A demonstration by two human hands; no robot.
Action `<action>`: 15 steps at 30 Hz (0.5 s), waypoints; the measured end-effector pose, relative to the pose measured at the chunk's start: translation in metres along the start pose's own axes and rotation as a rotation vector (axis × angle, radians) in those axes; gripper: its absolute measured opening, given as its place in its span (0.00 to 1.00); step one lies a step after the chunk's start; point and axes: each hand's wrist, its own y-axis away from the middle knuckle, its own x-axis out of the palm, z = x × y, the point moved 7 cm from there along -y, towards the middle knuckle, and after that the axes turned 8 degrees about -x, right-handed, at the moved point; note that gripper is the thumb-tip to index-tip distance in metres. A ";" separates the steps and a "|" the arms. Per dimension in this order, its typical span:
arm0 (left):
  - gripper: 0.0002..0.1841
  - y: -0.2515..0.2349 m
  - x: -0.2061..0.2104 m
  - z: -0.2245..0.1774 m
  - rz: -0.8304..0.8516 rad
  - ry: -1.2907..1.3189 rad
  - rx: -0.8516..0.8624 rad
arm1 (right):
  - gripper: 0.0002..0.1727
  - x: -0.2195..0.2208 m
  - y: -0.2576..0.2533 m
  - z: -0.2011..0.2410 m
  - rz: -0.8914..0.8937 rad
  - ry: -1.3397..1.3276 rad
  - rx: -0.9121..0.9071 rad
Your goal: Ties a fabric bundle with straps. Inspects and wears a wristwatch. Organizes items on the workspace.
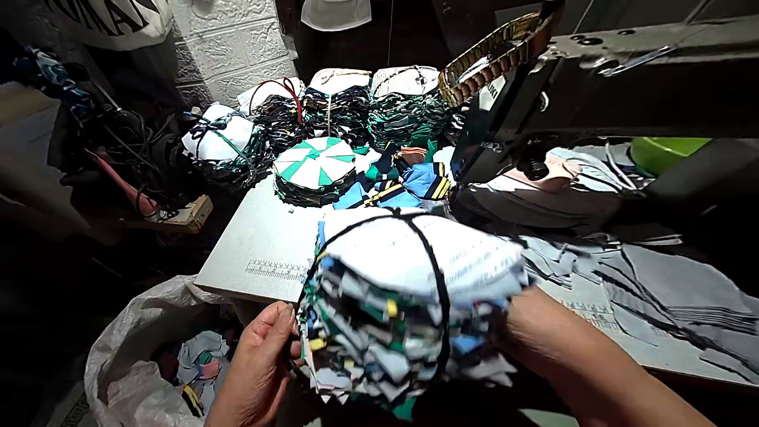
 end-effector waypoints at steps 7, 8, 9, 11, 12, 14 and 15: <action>0.14 -0.019 0.023 -0.019 0.097 0.201 0.031 | 0.17 0.006 -0.004 -0.010 -0.052 -0.245 0.019; 0.16 -0.024 0.024 -0.022 0.077 0.201 0.036 | 0.17 0.008 -0.007 -0.007 -0.041 -0.219 -0.003; 0.17 -0.029 0.026 -0.026 0.058 0.195 0.037 | 0.17 0.010 -0.009 -0.004 -0.034 -0.207 -0.014; 0.18 -0.038 0.029 -0.035 0.031 0.183 0.030 | 0.16 0.015 -0.011 0.001 -0.021 -0.223 -0.011; 0.19 -0.042 0.031 -0.041 0.026 0.169 0.027 | 0.16 0.018 -0.012 0.004 -0.017 -0.237 -0.003; 0.19 -0.050 0.035 -0.054 0.013 0.114 0.028 | 0.16 0.023 -0.011 0.009 -0.003 -0.264 -0.007; 0.19 -0.054 0.038 -0.061 -0.005 0.080 0.027 | 0.16 0.026 -0.010 0.012 0.007 -0.282 -0.020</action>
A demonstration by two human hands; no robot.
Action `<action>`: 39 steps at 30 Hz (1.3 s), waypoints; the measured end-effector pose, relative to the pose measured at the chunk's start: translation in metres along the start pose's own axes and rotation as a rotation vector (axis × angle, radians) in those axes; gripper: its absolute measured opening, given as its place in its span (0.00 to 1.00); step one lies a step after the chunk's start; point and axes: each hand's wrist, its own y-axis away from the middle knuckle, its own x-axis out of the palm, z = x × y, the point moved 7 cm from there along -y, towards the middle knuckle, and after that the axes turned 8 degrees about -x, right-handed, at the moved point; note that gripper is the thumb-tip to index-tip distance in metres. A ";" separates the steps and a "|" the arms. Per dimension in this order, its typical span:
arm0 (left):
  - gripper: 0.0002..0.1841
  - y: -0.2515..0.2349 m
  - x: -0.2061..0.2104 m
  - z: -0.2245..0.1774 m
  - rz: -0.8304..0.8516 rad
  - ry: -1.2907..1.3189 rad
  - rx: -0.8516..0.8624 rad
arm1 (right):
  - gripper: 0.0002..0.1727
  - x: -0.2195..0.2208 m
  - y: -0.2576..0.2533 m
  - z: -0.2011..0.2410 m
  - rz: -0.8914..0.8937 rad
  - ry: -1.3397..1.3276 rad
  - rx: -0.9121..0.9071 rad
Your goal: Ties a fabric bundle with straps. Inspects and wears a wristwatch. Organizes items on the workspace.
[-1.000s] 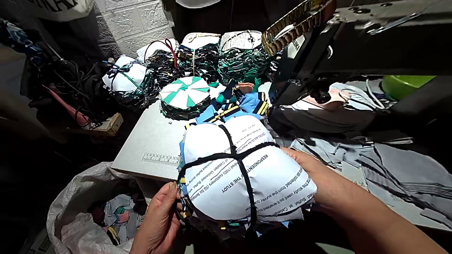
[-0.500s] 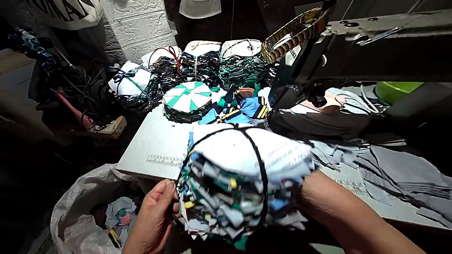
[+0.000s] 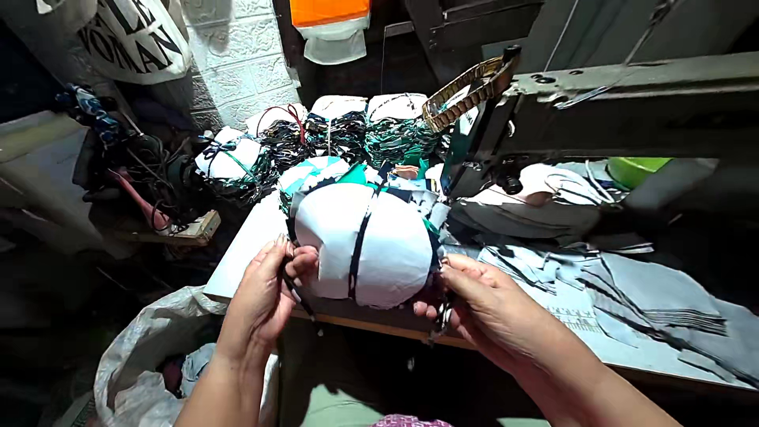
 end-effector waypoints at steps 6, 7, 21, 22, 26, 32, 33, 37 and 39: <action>0.19 -0.037 0.031 -0.047 0.043 -0.362 -0.103 | 0.15 0.024 0.014 -0.001 0.008 -0.212 0.009; 0.18 -0.044 0.036 -0.052 0.065 -0.445 -0.129 | 0.15 0.028 0.018 -0.003 0.003 -0.259 0.018; 0.13 -0.052 0.179 -0.063 0.009 -2.172 0.416 | 0.13 0.054 0.034 -0.010 0.076 -0.399 0.086; 0.12 -0.044 0.185 -0.058 -0.024 -2.176 0.448 | 0.13 0.055 0.034 -0.009 0.070 -0.406 0.082; 0.10 -0.025 0.195 -0.038 -0.089 -2.083 0.638 | 0.14 0.055 0.035 -0.008 0.148 -0.368 0.073; 0.11 -0.037 0.188 -0.031 0.024 -2.005 0.691 | 0.10 0.068 0.061 0.032 0.737 0.317 -0.174; 0.11 -0.037 0.187 -0.031 0.040 -2.005 0.695 | 0.12 0.069 0.065 0.042 0.790 0.439 -0.267; 0.11 -0.032 0.188 -0.029 0.068 -1.967 0.798 | 0.13 0.066 0.059 0.070 0.777 0.767 -0.579; 0.12 -0.031 0.188 -0.027 0.065 -1.971 0.811 | 0.11 0.069 0.055 0.093 0.736 0.904 -0.742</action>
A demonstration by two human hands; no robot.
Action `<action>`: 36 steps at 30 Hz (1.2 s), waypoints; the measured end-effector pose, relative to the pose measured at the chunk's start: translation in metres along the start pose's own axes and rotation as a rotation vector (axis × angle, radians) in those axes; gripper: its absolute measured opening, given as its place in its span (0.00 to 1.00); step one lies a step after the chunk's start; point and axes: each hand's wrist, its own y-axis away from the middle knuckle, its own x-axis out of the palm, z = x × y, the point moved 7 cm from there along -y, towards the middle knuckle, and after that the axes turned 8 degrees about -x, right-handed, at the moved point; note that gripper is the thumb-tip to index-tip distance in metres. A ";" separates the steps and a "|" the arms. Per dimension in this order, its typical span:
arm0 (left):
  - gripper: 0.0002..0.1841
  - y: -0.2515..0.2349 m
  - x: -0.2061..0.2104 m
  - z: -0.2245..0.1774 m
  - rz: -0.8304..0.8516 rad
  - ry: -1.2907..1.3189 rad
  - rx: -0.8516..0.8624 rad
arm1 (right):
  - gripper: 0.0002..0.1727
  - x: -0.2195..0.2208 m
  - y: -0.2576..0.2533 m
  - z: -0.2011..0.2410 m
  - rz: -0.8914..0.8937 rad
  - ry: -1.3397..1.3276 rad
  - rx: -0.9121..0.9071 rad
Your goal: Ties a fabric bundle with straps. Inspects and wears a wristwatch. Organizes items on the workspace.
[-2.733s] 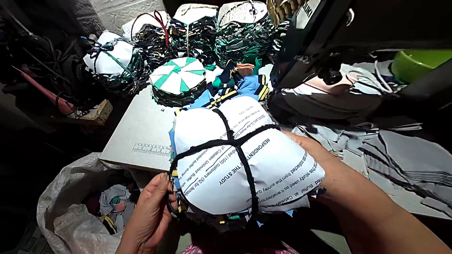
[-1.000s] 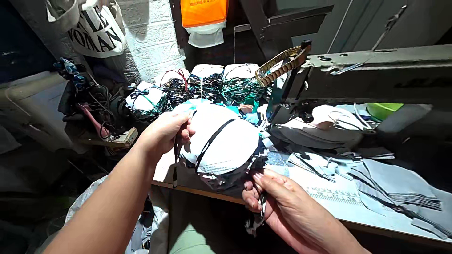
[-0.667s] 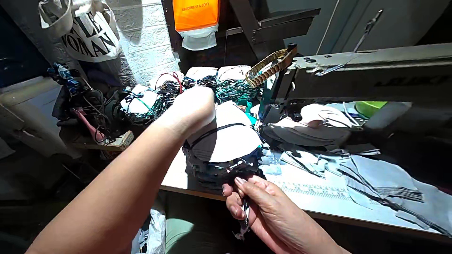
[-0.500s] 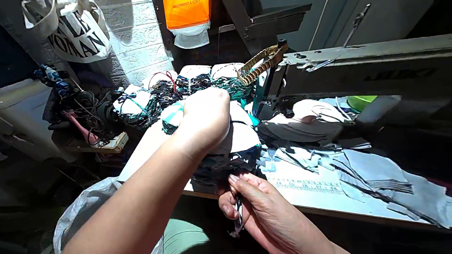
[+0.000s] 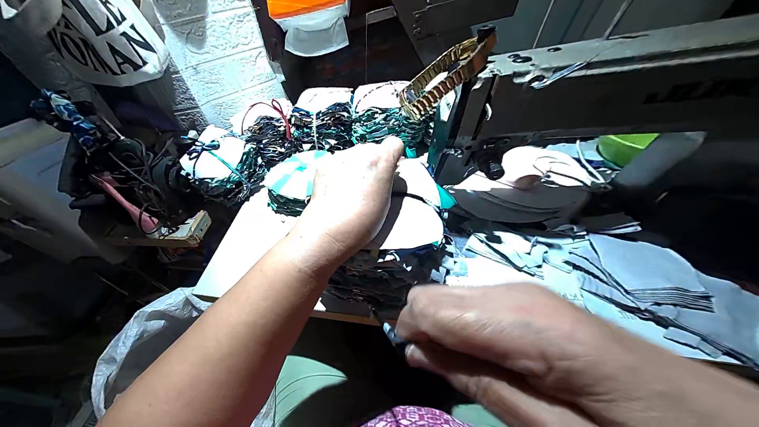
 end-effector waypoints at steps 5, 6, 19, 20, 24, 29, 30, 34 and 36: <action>0.08 -0.002 0.041 0.022 -0.645 0.159 0.319 | 0.10 -0.049 -0.039 -0.017 -0.078 0.509 -0.047; 0.05 -0.002 0.050 0.028 -0.814 0.244 0.406 | 0.10 -0.055 -0.045 -0.033 -0.101 0.517 -0.044; 0.08 0.011 0.002 0.034 -0.177 0.515 0.312 | 0.06 -0.053 -0.039 -0.120 -0.379 0.314 -0.019; 0.08 0.011 0.002 0.036 -0.155 0.541 0.330 | 0.07 -0.051 -0.038 -0.118 -0.374 0.375 -0.008; 0.07 0.012 -0.001 0.043 -0.141 0.461 0.362 | 0.08 -0.044 -0.035 -0.109 -0.334 0.539 0.009; 0.06 0.042 -0.025 0.031 -0.202 0.291 0.223 | 0.09 -0.032 -0.034 -0.082 -0.313 0.792 0.059; 0.06 0.050 -0.028 0.028 -0.214 0.304 0.187 | 0.09 -0.029 -0.034 -0.077 -0.315 0.845 0.094; 0.06 0.071 -0.025 0.034 -0.257 0.457 0.083 | 0.07 -0.025 -0.027 -0.066 -0.327 0.977 0.168; 0.05 0.076 -0.021 0.040 -0.290 0.547 0.065 | 0.07 -0.027 -0.026 -0.064 -0.320 0.981 0.153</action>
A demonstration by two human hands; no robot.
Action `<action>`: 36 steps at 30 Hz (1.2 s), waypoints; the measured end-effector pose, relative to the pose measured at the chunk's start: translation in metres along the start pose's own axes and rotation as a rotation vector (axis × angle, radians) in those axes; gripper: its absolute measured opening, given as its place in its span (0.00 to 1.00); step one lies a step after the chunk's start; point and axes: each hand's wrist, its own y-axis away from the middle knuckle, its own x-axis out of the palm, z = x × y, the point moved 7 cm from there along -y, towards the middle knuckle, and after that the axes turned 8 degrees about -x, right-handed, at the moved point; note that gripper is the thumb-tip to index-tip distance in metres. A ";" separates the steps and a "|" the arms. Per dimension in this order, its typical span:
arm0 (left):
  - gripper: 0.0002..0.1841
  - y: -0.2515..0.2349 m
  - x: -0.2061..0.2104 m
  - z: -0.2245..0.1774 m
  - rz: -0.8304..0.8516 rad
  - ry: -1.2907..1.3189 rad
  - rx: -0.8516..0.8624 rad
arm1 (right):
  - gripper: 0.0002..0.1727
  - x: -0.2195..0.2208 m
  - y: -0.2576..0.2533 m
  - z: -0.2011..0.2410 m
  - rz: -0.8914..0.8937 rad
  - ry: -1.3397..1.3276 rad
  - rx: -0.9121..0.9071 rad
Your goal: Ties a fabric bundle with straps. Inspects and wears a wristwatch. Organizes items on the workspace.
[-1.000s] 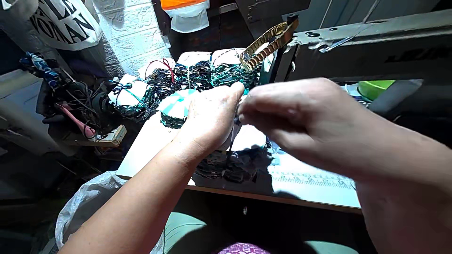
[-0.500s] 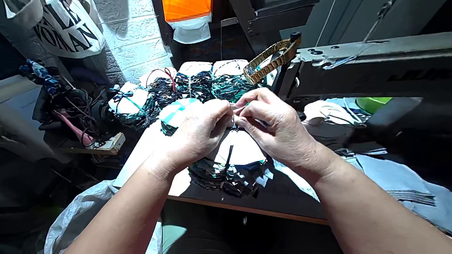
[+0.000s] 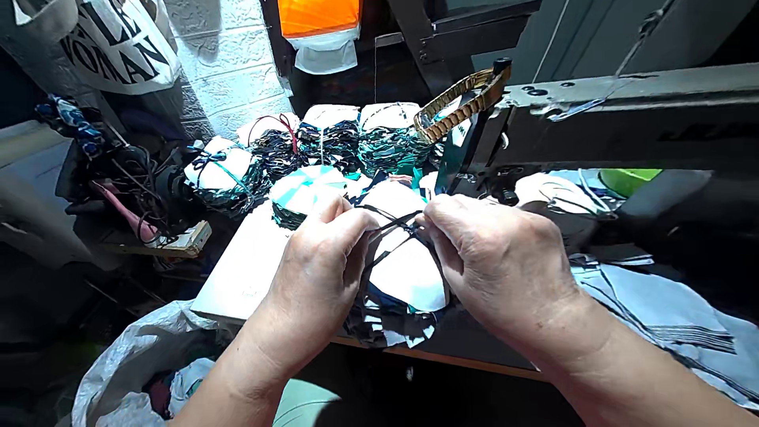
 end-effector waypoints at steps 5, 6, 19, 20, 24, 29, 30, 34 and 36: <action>0.05 -0.003 0.000 0.007 0.068 0.127 -0.006 | 0.11 -0.005 -0.023 -0.006 -0.093 -0.285 -0.219; 0.05 -0.005 0.000 0.007 0.099 0.142 -0.017 | 0.11 -0.001 -0.029 -0.010 -0.093 -0.357 -0.242; 0.01 -0.004 -0.004 0.028 0.257 0.274 -0.423 | 0.04 0.042 -0.042 -0.010 0.027 -0.625 0.015; 0.01 -0.002 -0.006 0.026 0.210 0.198 -0.384 | 0.03 0.043 -0.042 -0.011 0.027 -0.643 0.028; 0.06 0.007 -0.012 -0.002 -0.036 -0.268 -0.076 | 0.02 0.048 -0.045 -0.016 0.014 -0.724 0.057; 0.05 0.012 -0.011 -0.006 -0.130 -0.374 0.167 | 0.04 0.053 -0.053 -0.017 0.118 -0.740 0.073; 0.05 0.013 -0.011 -0.005 -0.122 -0.340 0.201 | 0.04 0.055 -0.055 -0.018 0.138 -0.737 0.084; 0.06 0.016 -0.009 -0.001 -0.096 -0.231 0.280 | 0.06 0.061 -0.059 -0.020 0.188 -0.737 0.145; 0.06 0.015 -0.009 0.000 -0.068 -0.205 0.289 | 0.07 0.063 -0.060 -0.019 0.187 -0.729 0.167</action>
